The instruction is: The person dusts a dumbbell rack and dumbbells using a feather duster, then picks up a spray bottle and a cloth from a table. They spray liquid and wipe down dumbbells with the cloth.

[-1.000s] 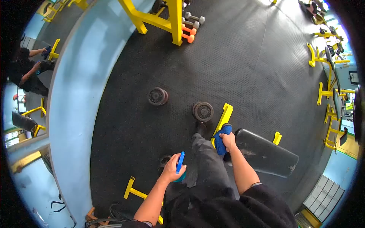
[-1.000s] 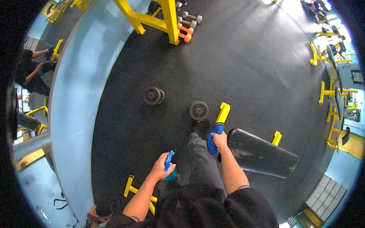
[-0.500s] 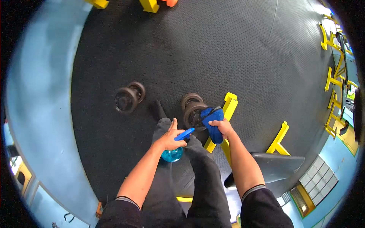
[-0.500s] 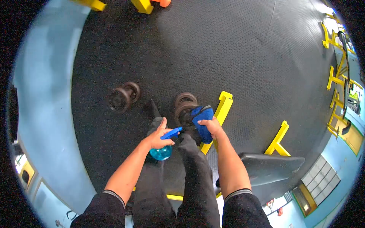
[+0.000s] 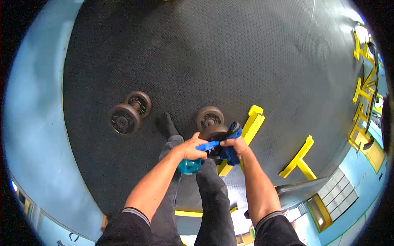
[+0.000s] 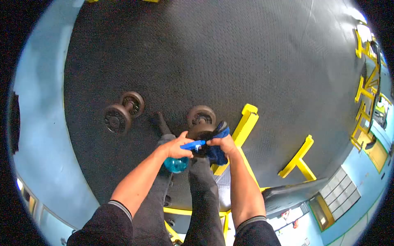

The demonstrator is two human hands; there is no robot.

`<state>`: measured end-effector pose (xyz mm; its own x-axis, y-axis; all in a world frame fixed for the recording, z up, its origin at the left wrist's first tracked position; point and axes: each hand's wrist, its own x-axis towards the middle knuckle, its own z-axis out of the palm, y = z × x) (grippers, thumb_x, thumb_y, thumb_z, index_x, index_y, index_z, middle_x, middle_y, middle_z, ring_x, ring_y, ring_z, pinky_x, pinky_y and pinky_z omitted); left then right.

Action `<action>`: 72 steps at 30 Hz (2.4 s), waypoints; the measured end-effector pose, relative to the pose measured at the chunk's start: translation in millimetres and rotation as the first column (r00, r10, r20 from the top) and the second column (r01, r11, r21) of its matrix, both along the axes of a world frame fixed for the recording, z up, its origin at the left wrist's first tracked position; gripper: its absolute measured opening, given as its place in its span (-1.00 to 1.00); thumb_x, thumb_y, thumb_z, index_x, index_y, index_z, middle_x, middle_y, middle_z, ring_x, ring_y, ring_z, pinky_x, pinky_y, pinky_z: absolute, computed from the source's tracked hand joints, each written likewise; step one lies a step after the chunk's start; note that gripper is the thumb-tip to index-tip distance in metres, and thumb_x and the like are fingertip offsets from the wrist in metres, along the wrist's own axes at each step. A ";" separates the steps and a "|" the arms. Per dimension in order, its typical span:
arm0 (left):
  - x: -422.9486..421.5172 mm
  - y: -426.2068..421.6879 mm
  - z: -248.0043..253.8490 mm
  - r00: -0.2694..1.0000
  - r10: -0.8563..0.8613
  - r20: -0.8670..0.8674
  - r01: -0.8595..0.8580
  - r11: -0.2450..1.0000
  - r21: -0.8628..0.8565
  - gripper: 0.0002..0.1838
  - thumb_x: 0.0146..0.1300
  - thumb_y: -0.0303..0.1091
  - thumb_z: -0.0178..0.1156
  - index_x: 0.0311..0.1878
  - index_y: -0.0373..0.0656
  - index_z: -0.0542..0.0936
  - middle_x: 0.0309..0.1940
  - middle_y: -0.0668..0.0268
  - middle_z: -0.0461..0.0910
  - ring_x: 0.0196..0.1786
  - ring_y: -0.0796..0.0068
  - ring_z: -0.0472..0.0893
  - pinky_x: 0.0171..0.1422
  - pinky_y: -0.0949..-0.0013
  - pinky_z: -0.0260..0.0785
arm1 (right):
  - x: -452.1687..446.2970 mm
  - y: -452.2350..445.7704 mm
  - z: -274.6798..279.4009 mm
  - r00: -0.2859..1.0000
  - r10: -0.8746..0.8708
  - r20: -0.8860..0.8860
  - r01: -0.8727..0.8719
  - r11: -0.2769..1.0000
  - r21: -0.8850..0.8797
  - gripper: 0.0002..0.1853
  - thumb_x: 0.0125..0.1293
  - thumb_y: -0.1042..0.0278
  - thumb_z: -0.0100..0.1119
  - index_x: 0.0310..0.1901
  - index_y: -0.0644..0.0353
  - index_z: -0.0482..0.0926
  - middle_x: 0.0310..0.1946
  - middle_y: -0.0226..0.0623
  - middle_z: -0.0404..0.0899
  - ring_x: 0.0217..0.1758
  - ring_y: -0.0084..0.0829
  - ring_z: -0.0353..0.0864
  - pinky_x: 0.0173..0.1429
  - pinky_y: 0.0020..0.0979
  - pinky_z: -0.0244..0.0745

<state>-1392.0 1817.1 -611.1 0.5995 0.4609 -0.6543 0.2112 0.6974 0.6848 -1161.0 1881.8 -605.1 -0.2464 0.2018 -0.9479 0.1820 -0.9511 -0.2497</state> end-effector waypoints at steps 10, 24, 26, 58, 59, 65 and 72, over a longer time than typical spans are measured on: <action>-75.0 -14.7 62.5 0.947 0.287 0.141 -0.296 0.954 0.051 -0.47 -0.17 -0.28 0.37 0.02 -0.03 0.65 0.24 0.12 0.41 0.38 0.04 0.20 0.50 0.06 -0.07 | -102.2 32.5 88.7 0.945 0.304 0.118 -0.320 0.934 0.159 -0.36 -0.31 0.49 0.48 -0.02 0.20 0.55 -0.12 -0.36 0.61 -0.03 -0.41 0.56 0.18 -0.37 0.40; -96.7 201.1 115.8 0.759 0.645 -0.094 -0.641 0.713 -0.284 -0.39 -0.14 -0.41 0.31 0.12 -0.17 0.55 0.02 0.35 0.57 0.14 0.42 0.48 0.32 0.31 0.19 | -136.3 251.2 56.6 0.954 0.289 -0.078 -0.281 0.954 0.100 -0.36 -0.29 0.38 0.43 -0.04 0.31 0.50 -0.16 -0.19 0.62 -0.07 -0.27 0.60 0.09 -0.34 0.46; -95.8 253.1 99.7 0.750 0.656 -0.091 -0.657 0.721 -0.218 -0.40 -0.17 -0.37 0.31 0.09 -0.17 0.57 0.03 0.29 0.56 0.20 0.35 0.43 0.38 0.27 0.11 | -141.3 308.5 52.0 0.948 0.319 -0.009 -0.314 0.936 0.161 -0.31 -0.30 0.33 0.45 -0.01 0.36 0.45 -0.16 -0.13 0.61 -0.09 -0.24 0.61 0.07 -0.33 0.48; -57.7 425.0 95.5 0.666 0.689 -0.286 -0.594 0.722 0.355 -0.38 0.07 -0.27 0.21 0.28 -0.07 0.39 0.10 0.11 0.54 0.06 0.18 0.58 0.20 0.23 0.37 | -106.7 534.6 81.5 0.882 0.125 0.454 -0.404 0.695 0.594 -0.75 0.15 0.30 0.31 -0.22 0.29 0.63 -0.33 -0.25 0.68 -0.28 -0.41 0.62 -0.09 -0.33 0.47; -50.4 425.1 103.4 0.674 0.666 -0.319 -0.578 0.744 0.335 -0.38 0.07 -0.23 0.20 0.26 -0.07 0.39 0.07 0.07 0.55 0.03 0.08 0.59 0.18 0.19 0.38 | -91.9 523.5 96.5 0.849 0.125 0.514 -0.445 0.695 0.565 -0.76 0.17 0.33 0.29 -0.20 0.30 0.62 -0.31 -0.27 0.67 -0.26 -0.43 0.60 -0.07 -0.33 0.46; 0.5 421.0 125.8 0.548 0.703 -0.454 -0.585 0.710 0.393 -0.50 0.05 -0.22 0.12 0.09 -0.19 0.42 -0.04 0.01 0.56 0.00 -0.07 0.56 0.05 -0.06 0.38 | -45.2 461.7 196.8 0.899 -0.038 0.436 -0.195 0.857 0.478 -0.72 0.26 0.47 0.15 -0.01 0.33 0.53 -0.12 -0.26 0.59 -0.07 -0.36 0.56 0.12 -0.29 0.41; 25.3 457.7 143.6 0.373 0.830 -0.414 -0.701 0.545 0.460 -0.56 0.05 -0.26 0.15 0.02 -0.21 0.45 -0.12 -0.02 0.56 -0.05 -0.10 0.57 0.04 -0.03 0.41 | -37.0 500.1 209.9 0.880 0.235 0.412 -0.407 0.820 0.403 -0.75 0.30 0.41 0.18 -0.03 0.33 0.57 -0.15 -0.29 0.62 -0.13 -0.43 0.57 0.03 -0.37 0.45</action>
<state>-1366.7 2274.8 -467.5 -0.4967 0.6709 -0.5506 0.0056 0.6369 0.7710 -1198.0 2381.9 -395.2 -0.0689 0.6025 -0.7952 0.6082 -0.6064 -0.5122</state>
